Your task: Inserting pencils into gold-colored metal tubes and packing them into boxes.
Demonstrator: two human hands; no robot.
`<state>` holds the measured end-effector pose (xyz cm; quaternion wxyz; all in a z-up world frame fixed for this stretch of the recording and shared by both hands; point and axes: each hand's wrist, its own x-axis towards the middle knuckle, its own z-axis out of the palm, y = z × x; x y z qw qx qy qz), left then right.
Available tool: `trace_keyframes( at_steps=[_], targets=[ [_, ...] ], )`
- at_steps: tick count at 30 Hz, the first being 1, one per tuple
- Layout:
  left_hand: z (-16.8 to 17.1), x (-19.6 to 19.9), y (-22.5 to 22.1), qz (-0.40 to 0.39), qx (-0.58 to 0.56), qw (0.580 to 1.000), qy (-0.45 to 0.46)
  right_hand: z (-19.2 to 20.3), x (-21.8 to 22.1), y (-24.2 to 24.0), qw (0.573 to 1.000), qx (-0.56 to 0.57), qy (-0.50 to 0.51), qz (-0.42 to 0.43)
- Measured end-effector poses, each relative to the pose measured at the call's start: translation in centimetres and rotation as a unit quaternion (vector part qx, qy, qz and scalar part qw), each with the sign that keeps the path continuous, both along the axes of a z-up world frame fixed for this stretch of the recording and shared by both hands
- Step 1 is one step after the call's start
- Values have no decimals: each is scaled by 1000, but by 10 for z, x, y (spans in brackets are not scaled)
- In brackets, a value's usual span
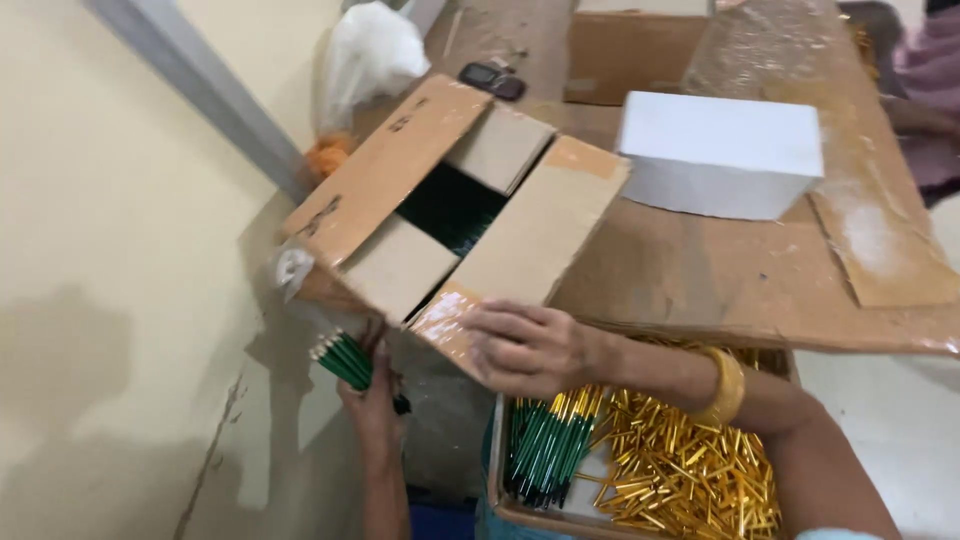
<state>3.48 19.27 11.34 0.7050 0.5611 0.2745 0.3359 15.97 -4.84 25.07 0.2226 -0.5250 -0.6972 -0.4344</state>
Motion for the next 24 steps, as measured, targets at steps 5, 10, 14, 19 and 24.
trace_keyframes(
  at_steps=[5, 10, 14, 19, 24],
  targets=[
    [-31, -28, -26, -74, -26, 997, -14, -17, 9, 10, 998, -48, 48, -12],
    [-35, -50, -71, -170, -133, 976, 21, -59, 54, 51, 996, -53, 61, -42],
    [-51, -55, -127, -347, -157, 925, 9, -30, 43, 25, 978, -148, 117, -86],
    [-106, -46, -164, -382, -170, 899, 126, -71, -4, -77, 964, -125, 192, -137],
    [-147, -57, -181, -402, -84, 893, 183, -226, -18, -151, 872, -157, 413, -209]
  ],
)
